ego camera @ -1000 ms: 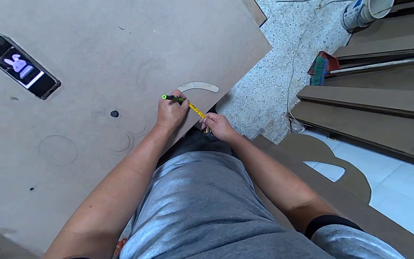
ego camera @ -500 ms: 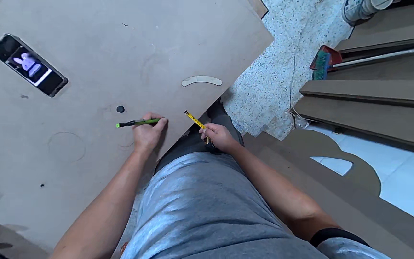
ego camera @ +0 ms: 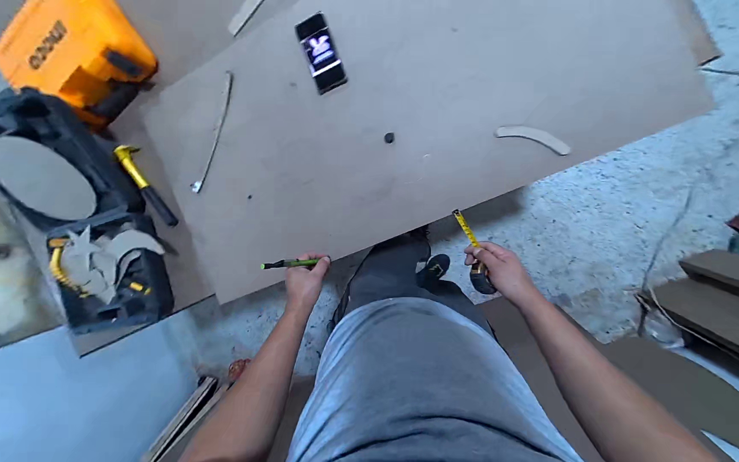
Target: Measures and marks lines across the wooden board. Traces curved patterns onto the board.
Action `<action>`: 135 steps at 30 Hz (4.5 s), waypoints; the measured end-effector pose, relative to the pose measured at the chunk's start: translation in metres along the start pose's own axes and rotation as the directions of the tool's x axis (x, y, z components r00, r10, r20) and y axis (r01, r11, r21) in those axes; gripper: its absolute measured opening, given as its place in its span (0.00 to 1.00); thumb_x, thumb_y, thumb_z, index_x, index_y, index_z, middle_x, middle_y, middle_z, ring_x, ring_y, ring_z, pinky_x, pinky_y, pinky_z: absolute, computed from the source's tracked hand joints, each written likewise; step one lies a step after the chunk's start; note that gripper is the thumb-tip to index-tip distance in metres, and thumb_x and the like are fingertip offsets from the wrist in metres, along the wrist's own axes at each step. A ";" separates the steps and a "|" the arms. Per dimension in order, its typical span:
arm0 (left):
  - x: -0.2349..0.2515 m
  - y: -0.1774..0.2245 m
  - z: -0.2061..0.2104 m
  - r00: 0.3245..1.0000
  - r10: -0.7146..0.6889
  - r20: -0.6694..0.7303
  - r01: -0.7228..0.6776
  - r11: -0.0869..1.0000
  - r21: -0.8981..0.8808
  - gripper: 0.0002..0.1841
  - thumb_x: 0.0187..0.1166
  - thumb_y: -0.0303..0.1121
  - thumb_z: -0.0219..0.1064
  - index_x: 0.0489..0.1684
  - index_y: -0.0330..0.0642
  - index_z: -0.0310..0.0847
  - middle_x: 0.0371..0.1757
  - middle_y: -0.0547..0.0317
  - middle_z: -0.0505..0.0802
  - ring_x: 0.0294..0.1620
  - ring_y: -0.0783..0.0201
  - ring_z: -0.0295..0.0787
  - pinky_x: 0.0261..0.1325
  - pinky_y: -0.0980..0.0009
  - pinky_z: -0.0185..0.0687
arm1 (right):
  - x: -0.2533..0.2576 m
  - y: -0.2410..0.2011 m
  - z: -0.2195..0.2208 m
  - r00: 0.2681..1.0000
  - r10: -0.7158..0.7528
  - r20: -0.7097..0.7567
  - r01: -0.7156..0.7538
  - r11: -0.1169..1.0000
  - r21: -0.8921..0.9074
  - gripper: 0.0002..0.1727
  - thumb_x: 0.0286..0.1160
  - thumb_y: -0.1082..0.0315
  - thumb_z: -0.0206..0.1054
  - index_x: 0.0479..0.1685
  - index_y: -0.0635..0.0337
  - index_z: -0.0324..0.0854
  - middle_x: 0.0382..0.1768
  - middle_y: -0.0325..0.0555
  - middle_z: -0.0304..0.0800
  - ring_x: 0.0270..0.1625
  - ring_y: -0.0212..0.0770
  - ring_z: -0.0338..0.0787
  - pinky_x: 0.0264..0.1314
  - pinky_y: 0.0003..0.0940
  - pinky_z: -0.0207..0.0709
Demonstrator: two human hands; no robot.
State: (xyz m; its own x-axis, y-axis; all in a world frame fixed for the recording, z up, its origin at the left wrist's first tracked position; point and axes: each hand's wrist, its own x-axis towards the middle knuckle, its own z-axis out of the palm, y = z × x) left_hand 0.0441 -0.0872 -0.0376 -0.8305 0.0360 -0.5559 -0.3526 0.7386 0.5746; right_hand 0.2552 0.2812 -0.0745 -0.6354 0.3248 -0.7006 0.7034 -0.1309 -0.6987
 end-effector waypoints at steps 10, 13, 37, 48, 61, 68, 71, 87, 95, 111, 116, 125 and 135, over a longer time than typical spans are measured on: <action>0.022 -0.048 -0.072 0.992 0.118 0.038 -0.120 0.991 0.056 0.08 0.82 0.37 0.71 0.48 0.45 0.91 0.38 0.57 0.97 0.38 0.60 0.94 0.49 0.51 0.89 | -0.022 -0.036 0.158 0.992 -0.040 0.118 0.039 0.999 0.005 0.18 0.95 0.60 0.51 0.57 0.55 0.88 0.41 0.39 0.95 0.37 0.35 0.89 0.41 0.38 0.82; 0.054 -0.036 -0.072 0.973 0.180 0.144 -0.202 0.967 0.157 0.10 0.80 0.40 0.72 0.50 0.48 0.90 0.39 0.54 0.95 0.42 0.56 0.92 0.51 0.45 0.86 | -0.020 -0.038 0.217 0.992 -0.029 0.121 0.029 1.000 -0.002 0.18 0.95 0.59 0.51 0.55 0.54 0.89 0.41 0.38 0.95 0.39 0.35 0.90 0.46 0.40 0.83; 0.105 0.020 -0.041 0.854 0.312 0.416 -0.444 0.853 0.274 0.12 0.79 0.42 0.71 0.51 0.47 0.89 0.42 0.50 0.95 0.47 0.50 0.93 0.55 0.40 0.85 | -0.006 -0.045 0.331 0.999 -0.003 -0.034 0.006 0.996 0.087 0.18 0.94 0.61 0.51 0.55 0.55 0.89 0.40 0.39 0.95 0.33 0.35 0.89 0.39 0.38 0.85; 0.104 0.024 -0.034 0.859 0.326 0.395 -0.454 0.842 0.292 0.11 0.77 0.39 0.70 0.47 0.43 0.88 0.39 0.50 0.94 0.44 0.51 0.93 0.51 0.43 0.86 | -0.007 -0.046 0.322 1.000 -0.008 0.016 0.007 0.998 0.055 0.18 0.94 0.59 0.51 0.60 0.57 0.87 0.44 0.41 0.95 0.38 0.36 0.91 0.43 0.38 0.87; 0.092 -0.022 -0.092 0.916 0.271 0.297 -0.278 0.960 -0.019 0.16 0.89 0.41 0.64 0.60 0.39 0.85 0.43 0.51 0.96 0.40 0.60 0.96 0.50 0.56 0.94 | -0.048 -0.023 0.244 0.999 0.021 -0.033 -0.020 1.000 0.022 0.18 0.94 0.56 0.52 0.53 0.50 0.90 0.40 0.36 0.96 0.38 0.35 0.92 0.46 0.44 0.87; 0.065 0.034 0.004 0.727 0.562 0.394 -0.566 0.816 -0.121 0.21 0.92 0.40 0.53 0.67 0.30 0.79 0.44 0.46 0.95 0.40 0.59 0.95 0.48 0.57 0.94 | -0.104 0.035 0.086 0.940 0.140 -0.312 -0.110 0.988 0.112 0.20 0.94 0.53 0.53 0.58 0.54 0.88 0.42 0.43 0.94 0.37 0.40 0.90 0.43 0.44 0.86; 0.051 0.093 0.068 0.664 0.622 0.415 -0.725 0.671 0.153 0.17 0.89 0.39 0.61 0.66 0.39 0.85 0.51 0.44 0.95 0.50 0.50 0.95 0.58 0.41 0.89 | -0.123 0.054 0.026 0.892 0.132 -0.433 -0.084 0.988 0.128 0.19 0.93 0.53 0.54 0.55 0.53 0.89 0.40 0.40 0.95 0.39 0.39 0.91 0.45 0.43 0.86; 0.111 0.313 0.263 0.460 0.676 0.576 -0.888 0.361 0.285 0.16 0.87 0.38 0.64 0.68 0.48 0.84 0.59 0.39 0.89 0.64 0.39 0.87 0.65 0.39 0.83 | -0.058 0.047 -0.105 0.809 0.291 -0.511 -0.249 0.957 0.152 0.17 0.87 0.55 0.63 0.65 0.51 0.84 0.40 0.41 0.94 0.42 0.42 0.93 0.50 0.51 0.87; 0.106 0.304 0.272 0.416 0.707 0.571 -0.909 0.304 0.286 0.14 0.85 0.41 0.66 0.62 0.51 0.90 0.49 0.43 0.90 0.53 0.44 0.89 0.55 0.46 0.86 | 0.059 -0.065 -0.173 0.895 -0.162 -0.415 -0.015 0.921 -0.390 0.24 0.85 0.53 0.62 0.78 0.44 0.77 0.40 0.43 0.92 0.42 0.46 0.92 0.46 0.57 0.87; 0.079 0.295 0.281 0.568 0.678 0.467 -0.823 0.473 0.315 0.10 0.84 0.39 0.69 0.56 0.52 0.93 0.48 0.45 0.90 0.53 0.48 0.89 0.59 0.50 0.85 | 0.119 -0.094 -0.209 0.939 -0.249 -0.236 0.057 0.792 -0.608 0.11 0.77 0.60 0.64 0.52 0.47 0.87 0.41 0.40 0.92 0.40 0.44 0.92 0.39 0.51 0.85; 0.080 0.295 0.284 0.568 0.692 0.444 -0.823 0.473 0.315 0.10 0.83 0.38 0.69 0.55 0.52 0.93 0.48 0.45 0.90 0.52 0.48 0.89 0.58 0.50 0.85 | 0.119 -0.094 -0.206 0.920 -0.267 -0.287 0.044 0.799 -0.599 0.10 0.79 0.59 0.63 0.50 0.48 0.87 0.41 0.40 0.91 0.39 0.43 0.92 0.37 0.50 0.85; 0.081 0.288 0.282 0.366 0.758 0.540 -0.923 0.221 0.314 0.15 0.87 0.33 0.62 0.66 0.52 0.90 0.45 0.38 0.90 0.49 0.39 0.89 0.51 0.44 0.85 | 0.115 -0.077 -0.194 0.852 -0.368 -0.373 0.089 0.803 -0.589 0.12 0.81 0.57 0.65 0.53 0.49 0.88 0.44 0.41 0.91 0.38 0.43 0.91 0.38 0.48 0.86; 0.085 0.290 0.279 0.352 0.763 0.542 -0.928 0.208 0.310 0.15 0.88 0.34 0.62 0.66 0.57 0.90 0.46 0.40 0.90 0.49 0.40 0.90 0.47 0.44 0.86 | 0.116 -0.083 -0.186 0.826 -0.311 -0.469 0.005 0.837 -0.547 0.12 0.81 0.55 0.65 0.54 0.46 0.88 0.45 0.40 0.91 0.41 0.43 0.91 0.40 0.51 0.85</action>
State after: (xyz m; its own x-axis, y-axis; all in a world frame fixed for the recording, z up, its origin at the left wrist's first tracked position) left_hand -0.0083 0.3179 -0.0856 -0.3279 0.9411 -0.0827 0.8305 0.3289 0.4494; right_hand 0.1824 0.5044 -0.0711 -0.5945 0.7486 -0.2934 0.7600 0.4041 -0.5090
